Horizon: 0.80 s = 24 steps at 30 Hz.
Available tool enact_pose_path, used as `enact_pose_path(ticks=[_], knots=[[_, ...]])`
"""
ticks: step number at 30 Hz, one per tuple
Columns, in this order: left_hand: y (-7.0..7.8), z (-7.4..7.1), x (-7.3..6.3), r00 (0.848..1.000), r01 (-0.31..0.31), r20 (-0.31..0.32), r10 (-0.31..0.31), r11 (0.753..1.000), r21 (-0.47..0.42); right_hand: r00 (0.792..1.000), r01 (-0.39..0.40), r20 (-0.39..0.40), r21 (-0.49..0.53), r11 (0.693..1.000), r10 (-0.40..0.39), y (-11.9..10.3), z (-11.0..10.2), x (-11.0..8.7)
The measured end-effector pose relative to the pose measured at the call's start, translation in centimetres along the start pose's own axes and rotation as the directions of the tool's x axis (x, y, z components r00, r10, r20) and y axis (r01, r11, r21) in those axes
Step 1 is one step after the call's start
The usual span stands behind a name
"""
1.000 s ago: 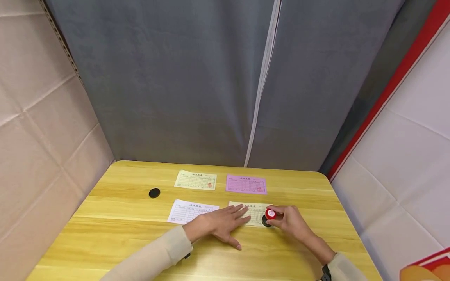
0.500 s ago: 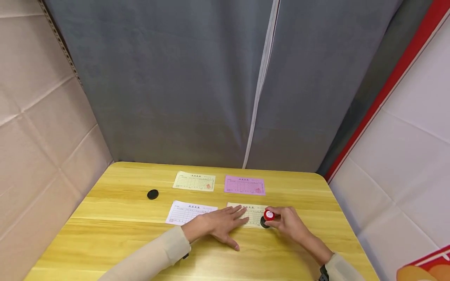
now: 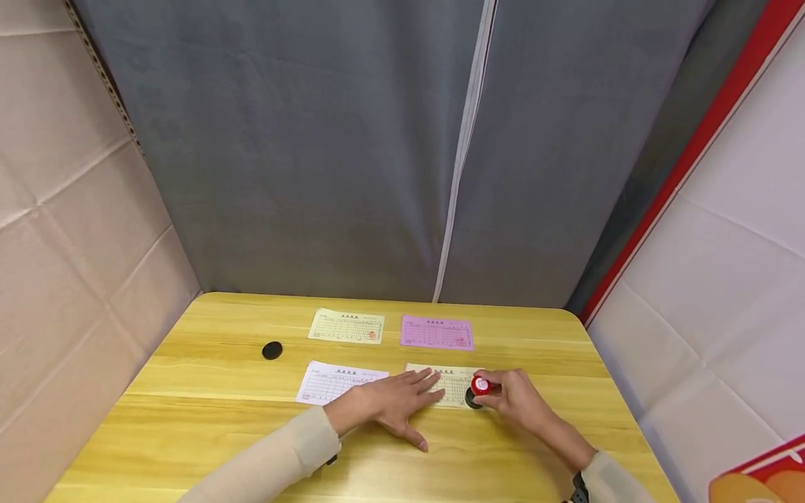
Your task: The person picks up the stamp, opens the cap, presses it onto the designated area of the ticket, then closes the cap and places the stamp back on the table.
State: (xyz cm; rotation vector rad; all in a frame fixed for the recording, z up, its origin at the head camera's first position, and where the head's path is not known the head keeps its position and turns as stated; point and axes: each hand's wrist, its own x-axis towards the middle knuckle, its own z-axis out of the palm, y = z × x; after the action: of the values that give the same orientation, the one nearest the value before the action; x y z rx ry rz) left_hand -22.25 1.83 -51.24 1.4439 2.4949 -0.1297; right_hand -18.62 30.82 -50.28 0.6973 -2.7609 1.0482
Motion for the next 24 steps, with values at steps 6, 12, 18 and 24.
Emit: enact_pose_path(ticks=[6, 12, 18, 24], knots=[[-0.01, -0.02, 0.00, 1.000, 0.004, 0.002, -0.004, 1.000, 0.001, 1.000, 0.025, 0.012, -0.025, 0.999, -0.025, 0.12, 0.03, 0.03], [0.04, -0.07, -0.01, 1.000, 0.005, 0.006, -0.005, 1.000, -0.002, 1.000, 0.000, 0.007, -0.004, 1.000, 0.001, 0.23, 0.00, 0.05], [-0.06, 0.16, 0.03, 1.000, -0.002, -0.001, 0.002, 1.000, 0.008, 1.000, 0.022, 0.023, -0.022, 1.000, -0.021, 0.18, -0.05, -0.02], [-0.18, 0.28, 0.08, 1.000, -0.003, -0.012, 0.003, 1.000, 0.019, 0.999, 0.025, 0.025, -0.024, 0.999, -0.024, 0.17, -0.04, 0.04]])
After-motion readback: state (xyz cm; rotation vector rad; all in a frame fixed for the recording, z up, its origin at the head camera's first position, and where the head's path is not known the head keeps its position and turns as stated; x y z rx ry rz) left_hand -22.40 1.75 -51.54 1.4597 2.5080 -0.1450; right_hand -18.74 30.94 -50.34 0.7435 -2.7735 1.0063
